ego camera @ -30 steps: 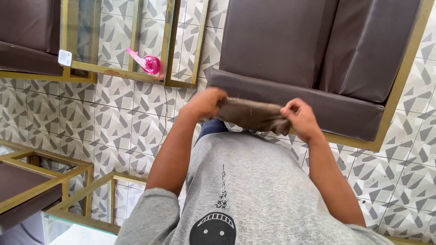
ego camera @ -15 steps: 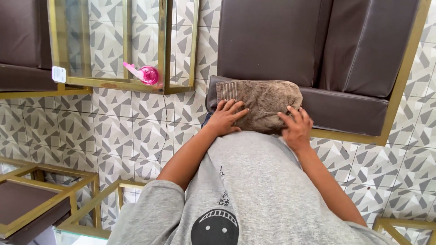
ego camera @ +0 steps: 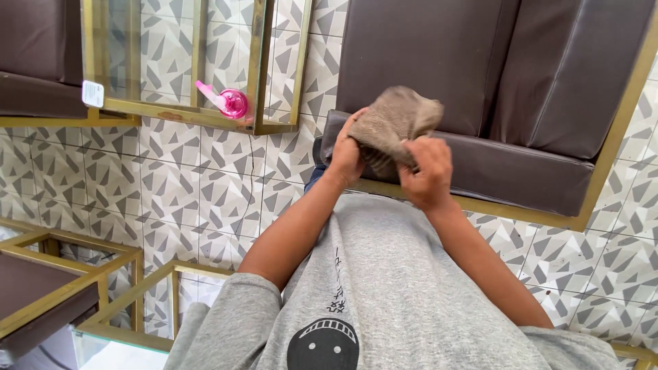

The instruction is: The person wipes a brown leather sofa with a cloth, moving along the seat cushions, armrests, and backrest. The person uses a spray bottle briefly at the start, then continues wiping with the cloth across multiple sections of the sofa.

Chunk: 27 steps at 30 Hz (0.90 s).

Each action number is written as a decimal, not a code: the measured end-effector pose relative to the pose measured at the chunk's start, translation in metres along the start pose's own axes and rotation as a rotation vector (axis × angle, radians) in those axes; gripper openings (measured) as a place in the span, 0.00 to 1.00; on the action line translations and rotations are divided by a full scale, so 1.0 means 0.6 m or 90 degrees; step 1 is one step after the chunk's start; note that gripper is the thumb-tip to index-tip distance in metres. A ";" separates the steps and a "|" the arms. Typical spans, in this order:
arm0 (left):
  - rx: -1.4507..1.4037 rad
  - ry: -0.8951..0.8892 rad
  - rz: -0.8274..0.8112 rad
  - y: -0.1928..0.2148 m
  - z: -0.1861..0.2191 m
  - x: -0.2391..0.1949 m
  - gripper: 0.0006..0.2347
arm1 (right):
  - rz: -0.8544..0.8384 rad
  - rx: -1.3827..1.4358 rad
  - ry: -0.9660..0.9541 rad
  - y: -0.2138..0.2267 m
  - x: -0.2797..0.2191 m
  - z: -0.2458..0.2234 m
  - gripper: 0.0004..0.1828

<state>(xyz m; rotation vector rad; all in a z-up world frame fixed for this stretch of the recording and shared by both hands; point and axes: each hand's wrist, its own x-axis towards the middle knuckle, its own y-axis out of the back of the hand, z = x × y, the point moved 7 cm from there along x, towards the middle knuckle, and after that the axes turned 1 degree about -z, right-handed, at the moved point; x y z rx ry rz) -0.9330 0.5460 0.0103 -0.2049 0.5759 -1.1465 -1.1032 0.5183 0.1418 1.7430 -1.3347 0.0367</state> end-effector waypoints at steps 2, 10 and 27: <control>-0.207 0.066 0.000 0.003 0.008 -0.010 0.16 | -0.073 -0.015 0.008 -0.020 -0.027 -0.014 0.16; 0.290 -0.235 -0.123 -0.034 0.140 -0.098 0.34 | -0.512 0.465 -0.395 -0.144 -0.093 -0.031 0.35; 1.164 -0.174 -0.371 -0.093 -0.082 -0.049 0.45 | -0.142 -0.277 -0.394 -0.006 -0.171 0.325 0.15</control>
